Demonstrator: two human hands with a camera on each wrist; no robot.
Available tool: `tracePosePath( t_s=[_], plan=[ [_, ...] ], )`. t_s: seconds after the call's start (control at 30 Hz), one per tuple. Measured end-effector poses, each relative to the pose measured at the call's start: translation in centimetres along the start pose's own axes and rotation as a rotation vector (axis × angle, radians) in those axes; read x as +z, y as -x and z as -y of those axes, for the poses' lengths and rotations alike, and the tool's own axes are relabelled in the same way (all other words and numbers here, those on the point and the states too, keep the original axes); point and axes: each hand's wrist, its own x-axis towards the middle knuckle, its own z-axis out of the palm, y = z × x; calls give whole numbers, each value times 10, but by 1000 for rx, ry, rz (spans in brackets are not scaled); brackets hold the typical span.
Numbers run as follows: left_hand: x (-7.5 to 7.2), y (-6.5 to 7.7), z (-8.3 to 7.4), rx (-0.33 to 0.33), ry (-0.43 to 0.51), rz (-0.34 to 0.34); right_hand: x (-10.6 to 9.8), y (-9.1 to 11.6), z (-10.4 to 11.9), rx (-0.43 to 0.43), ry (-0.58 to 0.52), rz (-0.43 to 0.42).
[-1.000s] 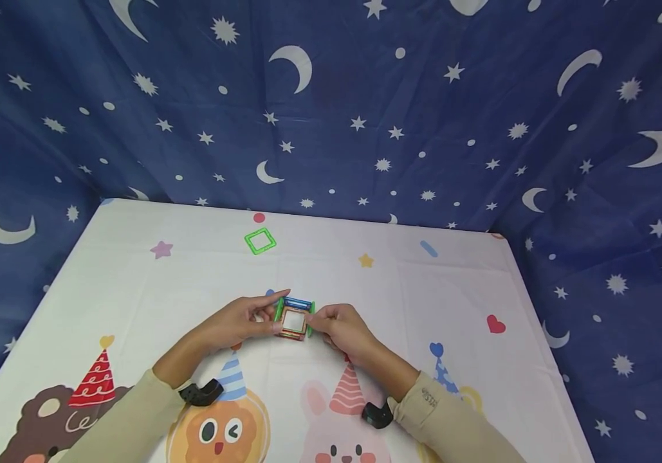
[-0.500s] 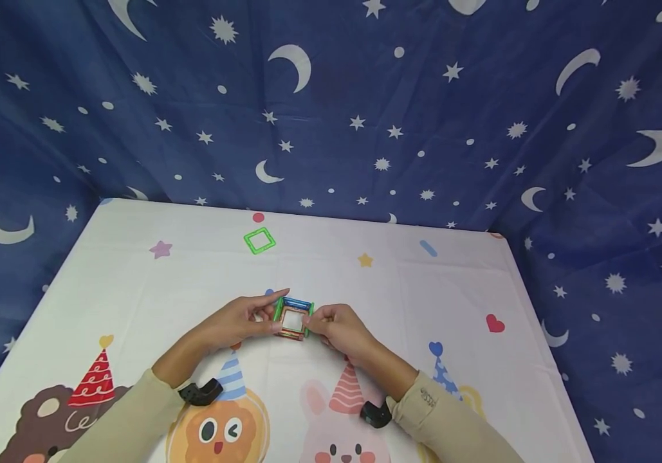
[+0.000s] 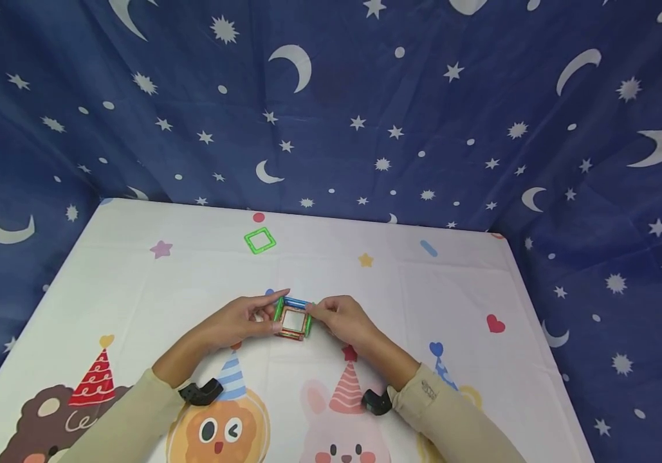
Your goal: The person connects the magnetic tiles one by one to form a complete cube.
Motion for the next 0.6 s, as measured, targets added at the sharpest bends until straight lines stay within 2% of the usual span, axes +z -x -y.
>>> tracePosePath(
  t_s=[0.3,0.6],
  plan=[
    [0,-1,-1,4,8,4,-2,-5,6,-62,82,-60],
    [1,0,-1,-9,12,-1,2,-5,7,-86,143,-95]
  ],
)
